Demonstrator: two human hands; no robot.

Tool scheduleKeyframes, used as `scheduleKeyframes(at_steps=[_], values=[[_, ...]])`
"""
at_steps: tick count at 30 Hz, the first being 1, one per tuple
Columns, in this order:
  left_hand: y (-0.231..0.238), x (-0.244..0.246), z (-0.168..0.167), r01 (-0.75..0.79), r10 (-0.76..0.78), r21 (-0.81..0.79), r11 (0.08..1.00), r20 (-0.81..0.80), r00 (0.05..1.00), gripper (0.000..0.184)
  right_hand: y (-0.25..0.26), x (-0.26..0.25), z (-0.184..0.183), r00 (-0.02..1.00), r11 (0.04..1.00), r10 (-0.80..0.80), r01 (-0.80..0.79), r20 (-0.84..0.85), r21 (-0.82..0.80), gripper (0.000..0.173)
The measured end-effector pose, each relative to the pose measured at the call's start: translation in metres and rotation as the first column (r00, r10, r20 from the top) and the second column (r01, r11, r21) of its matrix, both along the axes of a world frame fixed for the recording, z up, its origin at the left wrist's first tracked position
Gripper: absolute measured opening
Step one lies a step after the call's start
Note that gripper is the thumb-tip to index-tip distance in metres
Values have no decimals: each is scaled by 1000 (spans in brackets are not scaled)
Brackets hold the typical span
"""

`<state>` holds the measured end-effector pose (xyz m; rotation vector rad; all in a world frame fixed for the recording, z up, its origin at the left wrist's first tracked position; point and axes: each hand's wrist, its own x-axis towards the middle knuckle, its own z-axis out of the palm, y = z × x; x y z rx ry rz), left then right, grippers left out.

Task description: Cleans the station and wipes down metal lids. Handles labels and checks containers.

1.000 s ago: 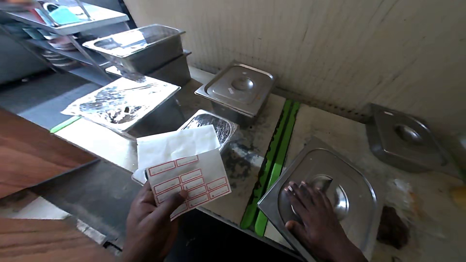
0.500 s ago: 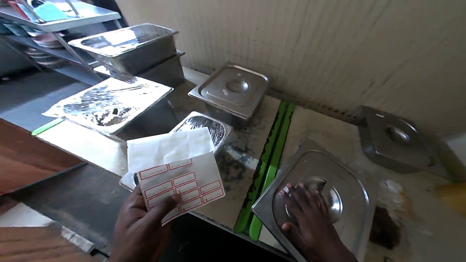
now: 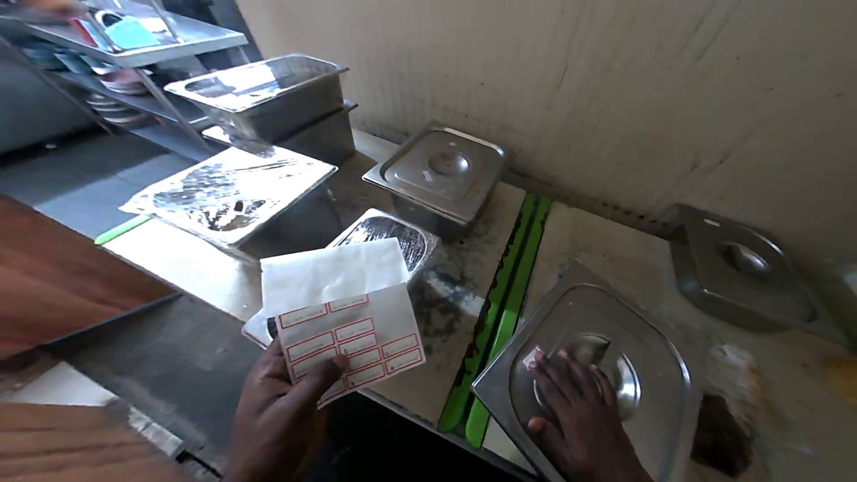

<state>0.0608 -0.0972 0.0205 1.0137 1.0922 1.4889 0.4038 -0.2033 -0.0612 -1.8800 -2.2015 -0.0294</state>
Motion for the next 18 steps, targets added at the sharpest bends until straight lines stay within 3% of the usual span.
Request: scheduleKeyframes(at_steps=[15,18], values=[[-6,-5,0,1,-1,8,1000,11,1000,52,5,-9,1,999,999,-8,9,-40,35,76],[-7,-6,-1,0,-1,13,1000,7,1000,52,8,-11,0,999,999,-9,8,-36,-38,78]])
